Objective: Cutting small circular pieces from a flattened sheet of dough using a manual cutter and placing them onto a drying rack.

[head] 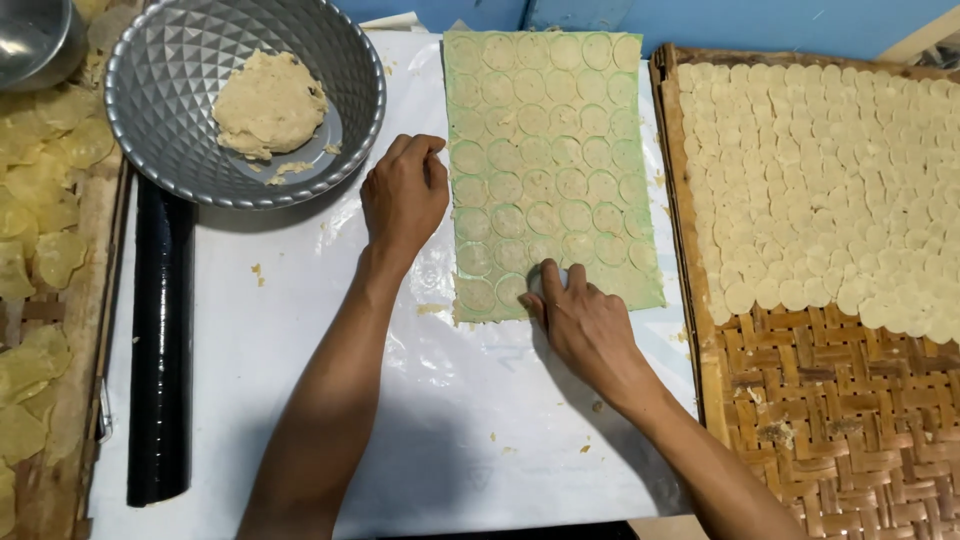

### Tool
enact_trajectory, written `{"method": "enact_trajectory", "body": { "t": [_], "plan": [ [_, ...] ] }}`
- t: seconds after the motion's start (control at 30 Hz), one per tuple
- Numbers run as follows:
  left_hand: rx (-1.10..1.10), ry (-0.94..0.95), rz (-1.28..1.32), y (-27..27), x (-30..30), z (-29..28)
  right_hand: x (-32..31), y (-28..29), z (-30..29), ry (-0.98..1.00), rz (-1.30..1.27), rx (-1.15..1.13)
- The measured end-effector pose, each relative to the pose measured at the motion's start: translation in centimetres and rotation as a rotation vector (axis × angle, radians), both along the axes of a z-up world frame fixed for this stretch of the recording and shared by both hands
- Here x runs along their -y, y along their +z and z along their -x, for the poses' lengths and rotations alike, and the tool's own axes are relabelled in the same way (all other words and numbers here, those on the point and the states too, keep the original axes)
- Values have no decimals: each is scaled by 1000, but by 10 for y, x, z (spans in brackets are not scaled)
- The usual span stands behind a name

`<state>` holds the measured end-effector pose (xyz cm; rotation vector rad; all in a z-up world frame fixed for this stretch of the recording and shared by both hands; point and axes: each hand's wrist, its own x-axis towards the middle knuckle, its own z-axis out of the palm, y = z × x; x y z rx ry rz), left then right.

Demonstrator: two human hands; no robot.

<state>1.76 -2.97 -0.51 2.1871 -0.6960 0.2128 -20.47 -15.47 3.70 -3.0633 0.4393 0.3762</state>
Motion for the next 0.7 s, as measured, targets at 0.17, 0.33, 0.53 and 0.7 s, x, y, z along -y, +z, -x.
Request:
{"method": "enact_trajectory", "body": {
  "t": [0.17, 0.33, 0.53, 0.7],
  "plan": [
    [-3, -14, -8, 6, 0, 1, 2, 17, 6, -145, -182, 28],
    [-14, -3, -9, -1, -1, 0, 19, 37, 27, -292, -243, 113],
    [0, 1, -18, 1, 2, -1, 28, 26, 26, -166, -200, 34],
    [13, 3, -4, -1, 2, -2, 32, 21, 18, -110, -138, -22]
  ]
}}
